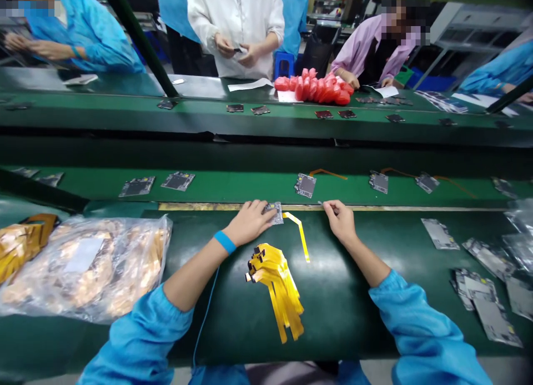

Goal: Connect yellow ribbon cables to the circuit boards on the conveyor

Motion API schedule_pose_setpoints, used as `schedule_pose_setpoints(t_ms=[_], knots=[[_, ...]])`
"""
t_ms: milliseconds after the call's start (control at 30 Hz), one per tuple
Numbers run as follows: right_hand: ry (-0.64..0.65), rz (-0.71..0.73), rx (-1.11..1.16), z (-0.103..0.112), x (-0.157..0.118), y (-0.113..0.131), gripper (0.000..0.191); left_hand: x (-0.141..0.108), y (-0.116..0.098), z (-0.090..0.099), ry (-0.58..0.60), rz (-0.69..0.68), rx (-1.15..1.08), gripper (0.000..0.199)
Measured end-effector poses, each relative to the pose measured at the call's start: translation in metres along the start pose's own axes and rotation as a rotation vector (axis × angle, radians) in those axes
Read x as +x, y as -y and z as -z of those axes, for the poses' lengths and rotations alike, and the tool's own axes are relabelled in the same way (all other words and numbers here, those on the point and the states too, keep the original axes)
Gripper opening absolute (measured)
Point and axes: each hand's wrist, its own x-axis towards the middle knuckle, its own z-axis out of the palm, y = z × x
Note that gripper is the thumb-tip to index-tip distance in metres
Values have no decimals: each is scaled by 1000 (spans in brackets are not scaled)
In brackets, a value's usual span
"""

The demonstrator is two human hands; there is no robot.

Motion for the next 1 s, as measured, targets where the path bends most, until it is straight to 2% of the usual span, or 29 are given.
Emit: schedule_pose_setpoints(t_ms=[67,167,233,333,433,533,667,767,833,900,1000], knots=[[-36,-21,50,-3,0,0,47,11,16,3,-69,97,36,41],[-56,-25,51,-5,1,2,45,23,32,5,-229,326,108,43],[-57,-19,40,-6,1,3,43,22,34,4,-260,367,93,37],[-54,-1,35,-6,0,3,39,10,26,0,-243,278,7,34],[-50,14,32,-7,1,2,38,1,18,-4,-197,185,13,38],[-53,23,38,-8,1,0,39,3,18,-5,-102,128,35,50],[-78,36,34,-10,1,-3,44,11,25,-3,3,18,28,43],[-85,33,35,-10,2,-4,49,18,30,-1,5,-68,58,47],[-82,42,30,-11,2,-5,51,24,34,1,-46,-91,89,50],[-76,48,17,-11,3,-7,53,32,38,3,-168,15,117,52],[-67,42,11,-12,5,-13,56,39,39,3,-330,314,41,47]])
